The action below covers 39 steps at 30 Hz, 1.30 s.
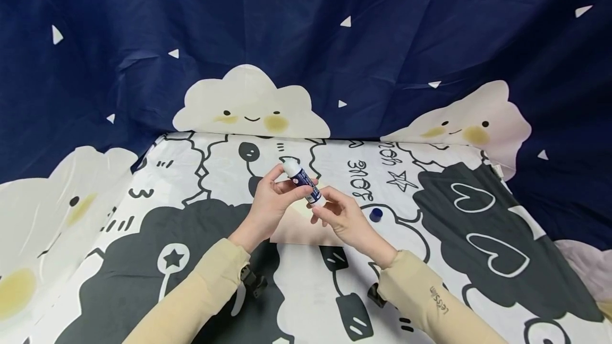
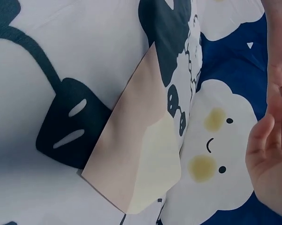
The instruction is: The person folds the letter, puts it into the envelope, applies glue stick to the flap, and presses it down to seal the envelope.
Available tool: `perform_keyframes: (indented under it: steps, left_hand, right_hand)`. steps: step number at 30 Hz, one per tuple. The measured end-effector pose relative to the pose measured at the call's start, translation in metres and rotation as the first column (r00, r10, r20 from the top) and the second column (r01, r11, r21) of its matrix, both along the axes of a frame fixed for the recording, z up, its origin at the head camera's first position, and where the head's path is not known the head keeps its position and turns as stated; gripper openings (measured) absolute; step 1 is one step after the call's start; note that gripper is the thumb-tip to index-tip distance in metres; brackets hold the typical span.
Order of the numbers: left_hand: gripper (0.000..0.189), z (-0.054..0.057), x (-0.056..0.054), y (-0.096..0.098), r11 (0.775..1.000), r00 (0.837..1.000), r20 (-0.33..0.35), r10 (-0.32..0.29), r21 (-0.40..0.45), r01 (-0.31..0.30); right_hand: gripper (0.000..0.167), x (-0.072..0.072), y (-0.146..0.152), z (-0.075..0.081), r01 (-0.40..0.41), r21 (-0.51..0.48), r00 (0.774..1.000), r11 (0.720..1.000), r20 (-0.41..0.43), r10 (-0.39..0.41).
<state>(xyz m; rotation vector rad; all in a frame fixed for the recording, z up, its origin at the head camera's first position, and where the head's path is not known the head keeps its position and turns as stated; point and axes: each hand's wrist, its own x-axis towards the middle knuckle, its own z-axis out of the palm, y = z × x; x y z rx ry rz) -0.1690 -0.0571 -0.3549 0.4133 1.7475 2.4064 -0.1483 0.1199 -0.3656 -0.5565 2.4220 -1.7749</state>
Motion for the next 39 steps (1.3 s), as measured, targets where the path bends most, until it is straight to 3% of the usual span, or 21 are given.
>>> perform_keyframes:
  steps: [3,9,12,26,34,39]
  left_hand:
    - [0.03,0.0004,0.0008,0.0003,1.0,1.0,0.005,0.01,-0.011,-0.01]
    - [0.027,0.0,-0.0002,0.0021,0.994,0.993,0.052,0.103,-0.042,-0.101]
    - [0.028,-0.0004,-0.0003,0.0019,0.992,0.991,0.054,0.122,-0.05,-0.119]
    - [0.03,0.0004,0.0016,-0.001,1.0,0.999,0.022,0.024,-0.014,-0.024]
    - [0.026,0.0009,0.0018,-0.0003,0.998,0.998,0.031,0.056,-0.029,-0.055]
    - [0.028,0.0002,0.0017,0.0022,0.997,0.996,0.052,0.067,-0.03,-0.066]
  right_hand:
    - [0.018,0.0009,-0.0007,0.0,0.024,0.023,1.0,0.999,-0.013,-0.023]
    - [0.022,0.0014,-0.0049,-0.0039,0.14,0.083,0.986,0.987,-0.107,-0.131]
    - [0.023,0.0015,-0.0063,-0.004,0.173,0.094,0.977,0.98,-0.146,-0.158]
    - [0.018,0.0018,-0.0012,0.0002,0.07,0.063,0.996,0.996,-0.062,-0.066]
    - [0.025,0.0015,-0.0041,-0.0002,0.067,-0.007,0.997,0.998,-0.049,-0.067]
    - [0.02,0.0005,-0.0059,0.0,0.074,-0.052,0.996,0.996,-0.043,-0.077]
